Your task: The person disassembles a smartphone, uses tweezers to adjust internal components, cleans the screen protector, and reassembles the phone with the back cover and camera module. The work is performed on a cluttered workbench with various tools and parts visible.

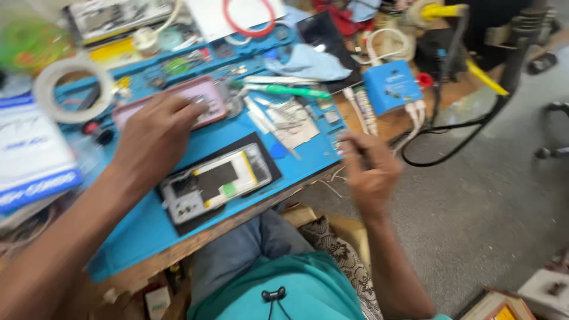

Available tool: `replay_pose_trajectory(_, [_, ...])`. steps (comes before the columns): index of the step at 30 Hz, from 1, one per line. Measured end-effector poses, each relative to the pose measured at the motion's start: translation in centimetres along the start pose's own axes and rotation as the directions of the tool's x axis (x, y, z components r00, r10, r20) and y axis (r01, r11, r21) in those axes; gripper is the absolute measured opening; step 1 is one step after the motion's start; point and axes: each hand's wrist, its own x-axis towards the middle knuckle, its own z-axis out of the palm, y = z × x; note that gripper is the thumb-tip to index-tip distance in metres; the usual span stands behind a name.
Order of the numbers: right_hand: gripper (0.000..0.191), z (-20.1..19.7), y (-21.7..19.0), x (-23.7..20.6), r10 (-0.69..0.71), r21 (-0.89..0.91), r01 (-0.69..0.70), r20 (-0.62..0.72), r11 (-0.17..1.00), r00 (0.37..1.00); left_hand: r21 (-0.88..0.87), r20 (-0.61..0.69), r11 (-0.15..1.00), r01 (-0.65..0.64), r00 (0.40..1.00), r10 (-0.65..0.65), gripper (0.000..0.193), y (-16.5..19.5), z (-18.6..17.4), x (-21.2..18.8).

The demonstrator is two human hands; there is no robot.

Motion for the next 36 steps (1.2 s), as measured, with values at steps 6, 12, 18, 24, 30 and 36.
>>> replay_pose_trajectory(6, [0.015, -6.9, 1.0, 4.4, 0.050, -0.292, -0.042, 0.019, 0.956, 0.999, -0.121, 0.044, 0.965, 0.231, 0.973, -0.227, 0.045, 6.7, -5.1, -5.4])
replay_pose_trajectory(12, [0.024, -4.4, 0.9, 7.6, -0.032, -0.462, 0.191, 0.330, 0.866, 0.943, -0.121, -0.053, 0.922, 0.367, 0.925, -0.375, 0.051, 8.7, -4.4, -10.3])
replay_pose_trajectory(18, [0.021, 1.4, -0.6, 10.1, -0.102, -0.385, 0.341, 0.523, 0.857, 0.846, -0.144, -0.198, 0.833, 0.535, 0.809, -0.553, 0.048, 9.7, -3.1, -13.4])
replay_pose_trajectory(24, [0.017, 7.5, 1.2, 11.5, -0.143, -0.469, 0.520, 0.629, 0.714, 0.764, -0.148, -0.219, 0.815, 0.560, 0.785, -0.579, 0.051, 9.9, -2.4, -14.2])
replay_pose_trajectory(30, [0.026, 7.3, 0.9, 14.9, -0.152, -0.460, 0.634, 0.723, 0.621, 0.674, -0.119, -0.170, 0.817, 0.564, 0.799, -0.577, 0.053, 9.9, -2.2, -14.5])
replay_pose_trajectory(36, [0.050, -3.4, -3.6, 14.9, 0.167, -0.584, 0.409, 0.692, 0.701, 0.702, -0.106, -0.144, 0.798, 0.594, 0.784, -0.603, 0.056, 9.5, -2.0, -14.7])
